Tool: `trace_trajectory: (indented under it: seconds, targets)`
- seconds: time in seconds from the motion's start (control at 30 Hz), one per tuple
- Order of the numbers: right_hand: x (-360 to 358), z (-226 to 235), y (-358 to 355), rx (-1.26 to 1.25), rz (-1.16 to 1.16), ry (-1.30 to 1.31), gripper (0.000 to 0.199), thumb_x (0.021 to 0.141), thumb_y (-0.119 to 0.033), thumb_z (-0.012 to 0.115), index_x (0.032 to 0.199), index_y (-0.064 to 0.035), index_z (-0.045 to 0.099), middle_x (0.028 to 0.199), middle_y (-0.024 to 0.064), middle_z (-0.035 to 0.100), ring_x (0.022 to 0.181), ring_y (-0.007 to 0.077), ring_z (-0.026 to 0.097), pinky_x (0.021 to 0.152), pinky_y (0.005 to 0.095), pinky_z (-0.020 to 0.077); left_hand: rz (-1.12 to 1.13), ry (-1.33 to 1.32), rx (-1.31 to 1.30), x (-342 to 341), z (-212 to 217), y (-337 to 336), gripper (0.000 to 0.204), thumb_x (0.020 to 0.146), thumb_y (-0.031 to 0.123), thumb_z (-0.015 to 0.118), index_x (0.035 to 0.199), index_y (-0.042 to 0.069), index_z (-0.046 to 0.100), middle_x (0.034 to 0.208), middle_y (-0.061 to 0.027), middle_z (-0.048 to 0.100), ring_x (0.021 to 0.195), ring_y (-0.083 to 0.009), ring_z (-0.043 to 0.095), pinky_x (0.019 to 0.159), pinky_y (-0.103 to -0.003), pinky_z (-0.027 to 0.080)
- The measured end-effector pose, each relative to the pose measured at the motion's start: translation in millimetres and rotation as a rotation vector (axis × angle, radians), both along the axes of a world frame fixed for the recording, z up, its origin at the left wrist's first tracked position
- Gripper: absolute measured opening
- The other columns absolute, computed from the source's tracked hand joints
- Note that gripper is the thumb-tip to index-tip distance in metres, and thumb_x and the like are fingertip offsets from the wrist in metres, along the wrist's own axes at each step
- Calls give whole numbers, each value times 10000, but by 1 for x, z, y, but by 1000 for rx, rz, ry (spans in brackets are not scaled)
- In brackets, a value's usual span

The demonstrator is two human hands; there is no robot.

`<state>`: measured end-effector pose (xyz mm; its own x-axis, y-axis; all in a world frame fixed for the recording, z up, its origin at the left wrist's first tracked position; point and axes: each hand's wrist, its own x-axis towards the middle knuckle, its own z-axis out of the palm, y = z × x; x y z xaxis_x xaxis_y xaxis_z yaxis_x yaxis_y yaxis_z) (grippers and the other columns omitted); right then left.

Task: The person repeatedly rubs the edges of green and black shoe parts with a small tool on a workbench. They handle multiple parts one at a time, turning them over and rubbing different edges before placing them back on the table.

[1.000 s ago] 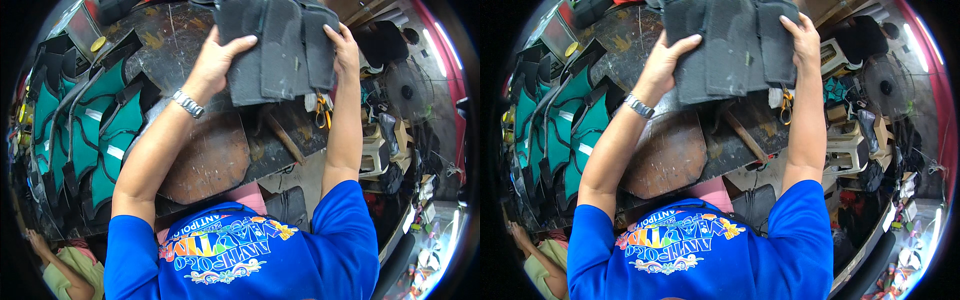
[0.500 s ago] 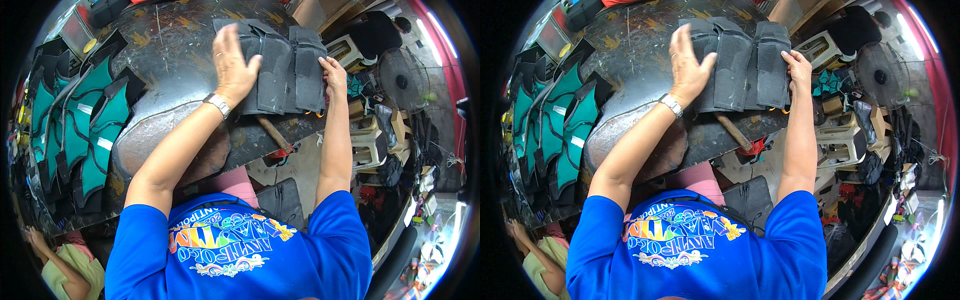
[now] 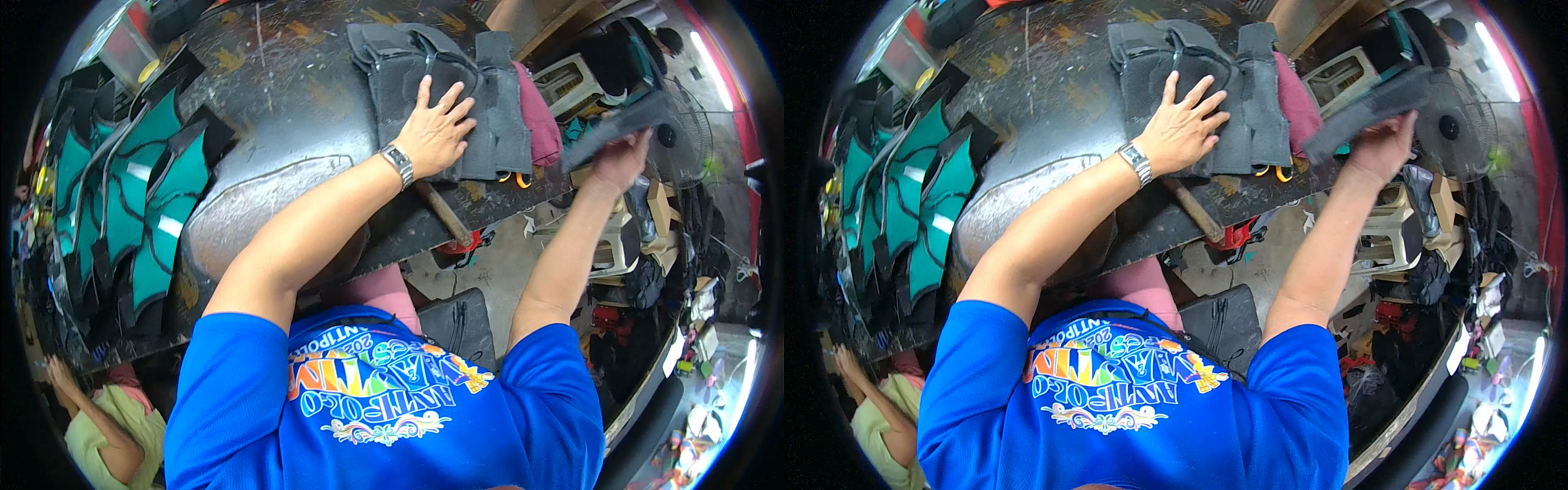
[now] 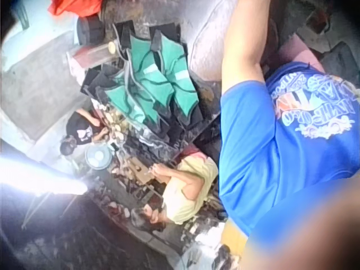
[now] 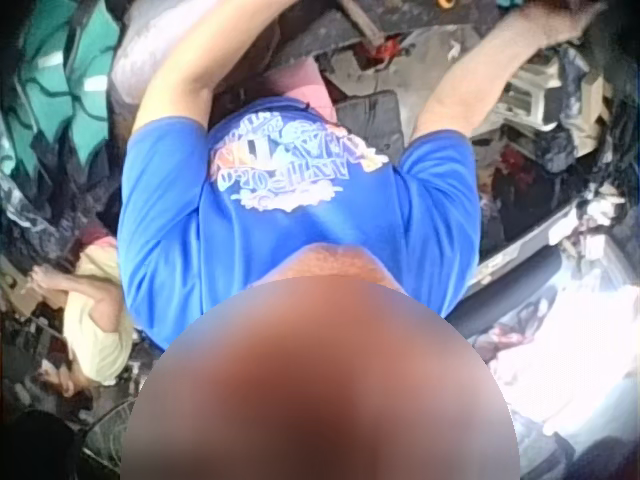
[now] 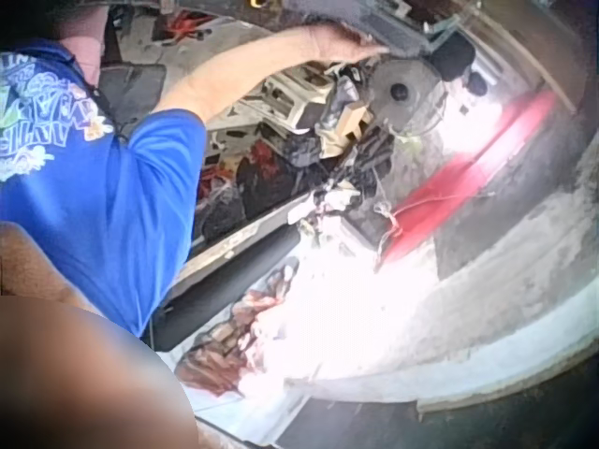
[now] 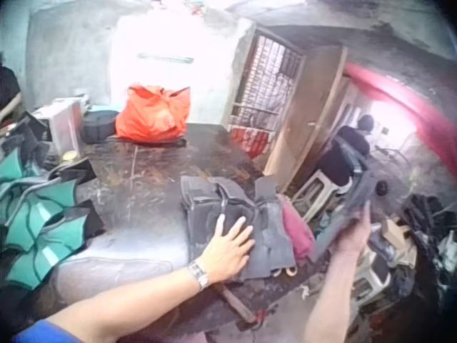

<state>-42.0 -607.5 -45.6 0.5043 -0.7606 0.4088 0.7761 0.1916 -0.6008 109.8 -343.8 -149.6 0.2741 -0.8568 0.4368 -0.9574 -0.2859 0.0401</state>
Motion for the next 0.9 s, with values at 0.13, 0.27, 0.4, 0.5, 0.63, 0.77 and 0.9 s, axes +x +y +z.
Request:
trace_trajectory:
  seconds: [0.13, 0.27, 0.4, 0.5, 0.63, 0.77, 0.9]
  targets:
    - [-25, 12, 52, 177, 736, -208, 288, 961, -174, 652, 1166, 15, 580, 951, 70, 569, 914, 208, 548, 863, 390, 453, -51, 223, -557, -15, 33, 29, 807, 796, 261, 799, 1503, 245, 410, 1547, -97, 365, 1462, -302, 323, 1161, -611, 240]
    - [-45, -13, 151, 206, 312, 536, 327, 1002, -202, 599, 1273, -19, 584, 1160, 121, 692, 1028, 208, 678, 913, 373, 563, -131, 20, -749, -43, 64, 83, 617, 807, 200, 746, 1384, 309, 554, 1471, -60, 473, 1404, -265, 419, 1167, -594, 219]
    - [-45, -28, 230, -100, 675, 487, 276, 1010, -147, 599, 1245, -4, 590, 1139, 88, 683, 977, 143, 681, 890, 292, 544, -214, 98, -590, -46, 81, 147, 264, 889, 110, 606, 1062, 208, 781, 1128, -63, 718, 1099, -217, 671, 1078, -424, 426]
    - [-38, -21, 256, -460, 651, 495, 293, 1036, -246, 577, 1087, 26, 671, 1012, 102, 711, 902, 156, 693, 811, 283, 547, -174, 541, -962, -43, 83, 194, 266, 889, 164, 685, 1145, 120, 747, 1148, -66, 722, 1018, -201, 694, 880, -329, 548]
    - [-23, -34, 293, -639, 833, 860, 437, 1042, -333, 519, 1206, 60, 619, 1038, 189, 711, 848, 224, 722, 762, 330, 579, 174, 1462, -1539, -64, 65, 261, 249, 999, 282, 655, 1128, 83, 733, 1014, 18, 687, 774, -41, 567, 622, -217, 432]
    - [-16, -68, 344, -567, 965, 880, 610, 924, -247, 705, 1420, 3, 453, 1253, 176, 634, 1105, 291, 655, 925, 394, 553, 553, 1645, -1452, -108, 37, 308, 337, 982, 353, 675, 1099, 40, 717, 993, 21, 662, 763, -19, 537, 616, -206, 395]
    - [-14, -76, 370, -27, 1027, 579, 1002, 794, -398, 837, 1569, -99, 277, 1408, 102, 547, 1278, 299, 558, 1057, 411, 484, 589, 1764, -1404, -137, 9, 332, 363, 995, 383, 652, 1067, 31, 708, 1029, -29, 681, 890, -69, 600, 751, -243, 468]
